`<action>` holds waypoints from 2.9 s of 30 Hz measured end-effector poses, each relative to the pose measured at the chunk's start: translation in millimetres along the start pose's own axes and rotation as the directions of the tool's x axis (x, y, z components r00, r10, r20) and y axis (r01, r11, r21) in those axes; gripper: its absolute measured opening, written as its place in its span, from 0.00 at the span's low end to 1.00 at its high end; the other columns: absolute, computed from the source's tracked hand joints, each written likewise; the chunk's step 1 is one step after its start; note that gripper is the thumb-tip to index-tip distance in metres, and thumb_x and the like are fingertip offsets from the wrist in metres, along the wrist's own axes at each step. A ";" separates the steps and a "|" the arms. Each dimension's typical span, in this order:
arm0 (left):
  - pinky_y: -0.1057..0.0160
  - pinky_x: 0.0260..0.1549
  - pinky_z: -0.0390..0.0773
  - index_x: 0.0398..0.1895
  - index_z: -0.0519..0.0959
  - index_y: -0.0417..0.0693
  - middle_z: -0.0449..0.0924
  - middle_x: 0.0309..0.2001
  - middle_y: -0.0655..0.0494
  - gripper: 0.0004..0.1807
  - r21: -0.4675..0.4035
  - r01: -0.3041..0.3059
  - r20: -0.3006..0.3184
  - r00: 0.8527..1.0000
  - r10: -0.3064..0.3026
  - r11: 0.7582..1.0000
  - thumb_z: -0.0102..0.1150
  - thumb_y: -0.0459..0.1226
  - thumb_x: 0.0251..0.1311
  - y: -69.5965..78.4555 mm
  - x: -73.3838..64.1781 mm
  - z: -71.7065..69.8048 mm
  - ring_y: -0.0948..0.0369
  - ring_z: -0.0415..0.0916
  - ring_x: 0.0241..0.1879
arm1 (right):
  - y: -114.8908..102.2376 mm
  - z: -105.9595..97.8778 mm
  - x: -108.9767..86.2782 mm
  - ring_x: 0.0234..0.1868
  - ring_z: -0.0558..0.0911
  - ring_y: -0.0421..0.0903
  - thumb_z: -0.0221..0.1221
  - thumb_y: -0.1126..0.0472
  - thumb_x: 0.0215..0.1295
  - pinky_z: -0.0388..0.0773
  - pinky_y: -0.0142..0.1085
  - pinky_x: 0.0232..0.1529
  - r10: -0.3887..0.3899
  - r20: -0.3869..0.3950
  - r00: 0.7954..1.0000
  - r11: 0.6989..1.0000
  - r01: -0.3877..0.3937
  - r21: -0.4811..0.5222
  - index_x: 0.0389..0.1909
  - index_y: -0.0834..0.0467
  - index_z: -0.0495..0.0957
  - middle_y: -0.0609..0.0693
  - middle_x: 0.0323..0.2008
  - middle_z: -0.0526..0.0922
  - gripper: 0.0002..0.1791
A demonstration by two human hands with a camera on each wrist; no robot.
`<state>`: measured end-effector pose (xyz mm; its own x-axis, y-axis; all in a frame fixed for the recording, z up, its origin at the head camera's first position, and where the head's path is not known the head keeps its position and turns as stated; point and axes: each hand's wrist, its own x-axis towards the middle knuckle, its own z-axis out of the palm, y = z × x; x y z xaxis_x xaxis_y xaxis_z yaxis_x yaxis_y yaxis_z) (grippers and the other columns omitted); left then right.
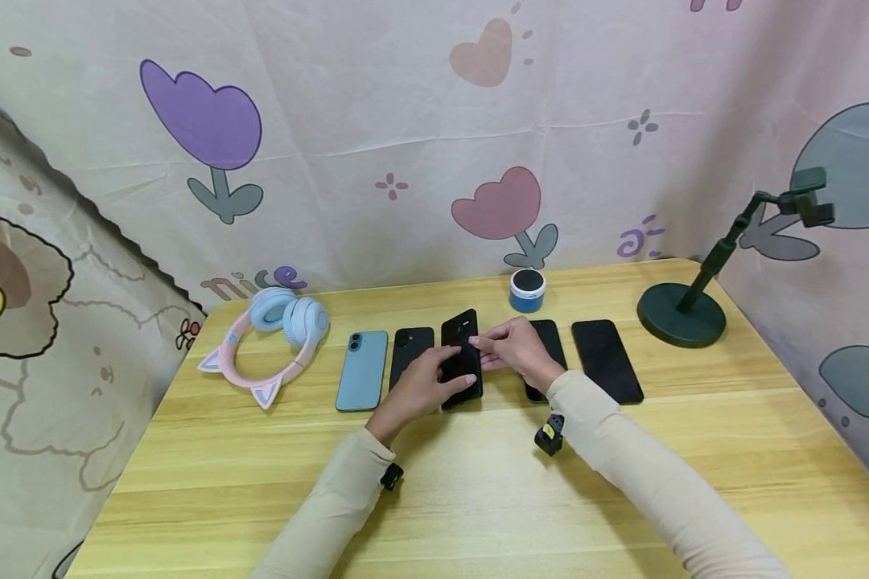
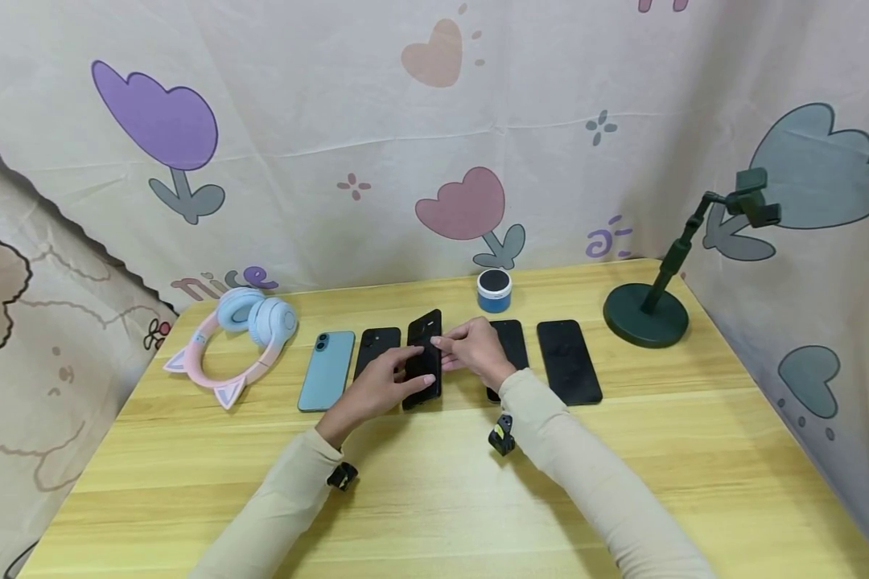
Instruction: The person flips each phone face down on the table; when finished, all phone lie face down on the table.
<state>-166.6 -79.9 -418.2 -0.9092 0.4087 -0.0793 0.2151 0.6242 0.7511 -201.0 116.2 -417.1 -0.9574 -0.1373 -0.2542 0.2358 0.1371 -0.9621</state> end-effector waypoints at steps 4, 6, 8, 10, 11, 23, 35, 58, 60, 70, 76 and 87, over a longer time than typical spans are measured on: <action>0.51 0.49 0.79 0.72 0.69 0.41 0.71 0.67 0.43 0.36 0.023 0.018 -0.008 1.000 -0.018 1.000 0.64 0.50 0.68 1.5 -0.9 0.6 0.50 0.75 0.50 | 0.4 -1.2 0.5 0.24 0.86 0.45 0.66 0.65 0.67 0.86 0.38 0.33 0.004 -0.027 1.000 0.998 -0.005 -0.061 0.41 0.71 0.86 0.56 0.26 0.86 0.11; 0.48 0.52 0.78 0.73 0.69 0.41 0.70 0.68 0.42 0.36 0.022 0.030 -0.008 1.000 -0.030 0.999 0.64 0.50 0.68 2.6 -1.2 0.7 0.49 0.76 0.53 | 0.3 -1.8 0.2 0.24 0.86 0.45 0.66 0.65 0.67 0.86 0.39 0.33 0.006 -0.030 1.000 0.995 -0.009 -0.096 0.41 0.71 0.86 0.57 0.27 0.86 0.10; 0.47 0.54 0.78 0.73 0.68 0.41 0.70 0.68 0.42 0.36 0.030 0.043 -0.010 0.999 -0.043 0.999 0.64 0.50 0.68 3.6 -1.2 0.9 0.48 0.76 0.54 | 0.3 -2.2 -0.4 0.24 0.86 0.45 0.66 0.65 0.68 0.86 0.39 0.33 0.005 -0.027 1.000 0.992 -0.008 -0.128 0.42 0.71 0.86 0.59 0.28 0.86 0.10; 0.45 0.55 0.77 0.74 0.67 0.42 0.70 0.68 0.42 0.37 0.041 0.054 -0.015 0.998 -0.053 0.998 0.64 0.50 0.67 4.4 -1.1 1.2 0.48 0.76 0.56 | 0.6 -2.7 -0.8 0.24 0.87 0.46 0.65 0.66 0.68 0.86 0.39 0.33 0.003 -0.019 1.000 0.988 -0.006 -0.157 0.43 0.71 0.86 0.60 0.29 0.87 0.11; 0.45 0.56 0.76 0.74 0.67 0.42 0.70 0.68 0.43 0.37 0.046 0.059 -0.017 0.998 -0.058 0.997 0.64 0.50 0.68 4.8 -1.0 1.3 0.48 0.76 0.56 | 1.5 -2.9 -0.5 0.24 0.87 0.47 0.65 0.66 0.68 0.86 0.39 0.33 -0.002 -0.013 1.000 0.985 -0.001 -0.172 0.44 0.72 0.85 0.60 0.30 0.87 0.11; 0.49 0.52 0.76 0.74 0.67 0.43 0.74 0.63 0.43 0.36 0.084 0.098 -0.048 0.994 -0.094 0.992 0.64 0.49 0.68 5.5 0.8 1.1 0.52 0.76 0.51 | 3.3 -8.5 -3.8 0.35 0.89 0.53 0.66 0.69 0.66 0.86 0.39 0.36 -0.033 0.011 0.999 0.969 0.034 -0.244 0.44 0.71 0.86 0.63 0.40 0.88 0.10; 0.47 0.56 0.77 0.67 0.75 0.41 0.77 0.62 0.45 0.26 0.093 0.075 -0.119 0.991 -0.063 0.993 0.63 0.43 0.70 15.1 3.8 4.1 0.50 0.76 0.57 | -2.1 -34.1 -10.2 0.35 0.88 0.56 0.66 0.66 0.67 0.86 0.43 0.37 -0.091 0.030 0.995 0.946 0.096 -0.311 0.47 0.72 0.83 0.65 0.39 0.87 0.14; 0.62 0.42 0.75 0.36 0.84 0.36 0.81 0.29 0.55 0.14 0.238 -0.038 -0.075 0.996 0.057 0.971 0.67 0.42 0.66 42.4 38.2 44.7 0.57 0.76 0.36 | -0.9 -95.5 -24.0 0.28 0.86 0.46 0.71 0.57 0.62 0.81 0.40 0.37 -0.063 -0.071 0.996 0.771 0.004 -0.636 0.52 0.71 0.81 0.55 0.32 0.87 0.25; 0.66 0.32 0.66 0.22 0.76 0.38 0.66 0.18 0.59 0.20 0.260 -0.045 -0.078 0.995 0.067 0.965 0.68 0.43 0.65 44.5 40.9 48.7 0.59 0.66 0.27 | 0.1 -98.4 -24.7 0.28 0.85 0.45 0.71 0.57 0.62 0.80 0.40 0.38 -0.065 -0.076 0.995 0.759 0.000 -0.651 0.52 0.71 0.81 0.55 0.31 0.87 0.25; 0.58 0.38 0.68 0.15 0.74 0.48 0.67 0.18 0.58 0.24 0.394 0.002 -0.079 0.996 0.032 0.919 0.69 0.51 0.63 50.7 51.2 66.2 0.54 0.69 0.34 | 3.6 -105.2 -25.0 0.27 0.82 0.44 0.72 0.57 0.61 0.78 0.45 0.43 -0.040 -0.089 0.995 0.727 -0.032 -0.686 0.47 0.70 0.83 0.51 0.23 0.85 0.21; 0.58 0.38 0.68 0.21 0.78 0.50 0.73 0.26 0.57 0.21 0.435 0.054 -0.082 0.996 -0.020 0.899 0.70 0.54 0.61 55.8 54.8 72.5 0.53 0.68 0.39 | 4.3 -103.5 -25.1 0.25 0.82 0.43 0.72 0.58 0.60 0.77 0.40 0.38 -0.032 -0.073 0.997 0.711 -0.029 -0.703 0.43 0.68 0.85 0.49 0.21 0.84 0.17; 0.57 0.47 0.70 0.53 0.85 0.44 0.82 0.49 0.51 0.27 0.417 0.110 -0.100 0.992 -0.075 0.902 0.72 0.53 0.58 60.9 57.0 79.9 0.52 0.68 0.47 | 6.2 -100.9 -23.4 0.25 0.81 0.44 0.72 0.58 0.60 0.73 0.36 0.32 -0.029 -0.071 0.997 0.718 -0.028 -0.695 0.42 0.68 0.86 0.50 0.21 0.84 0.16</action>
<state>-176.9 34.6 -429.4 -0.9539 0.2920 -0.0695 0.2425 0.8860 0.3952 -194.0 219.2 -407.1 -0.9733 -0.0715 -0.2183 0.0803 0.7845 -0.6149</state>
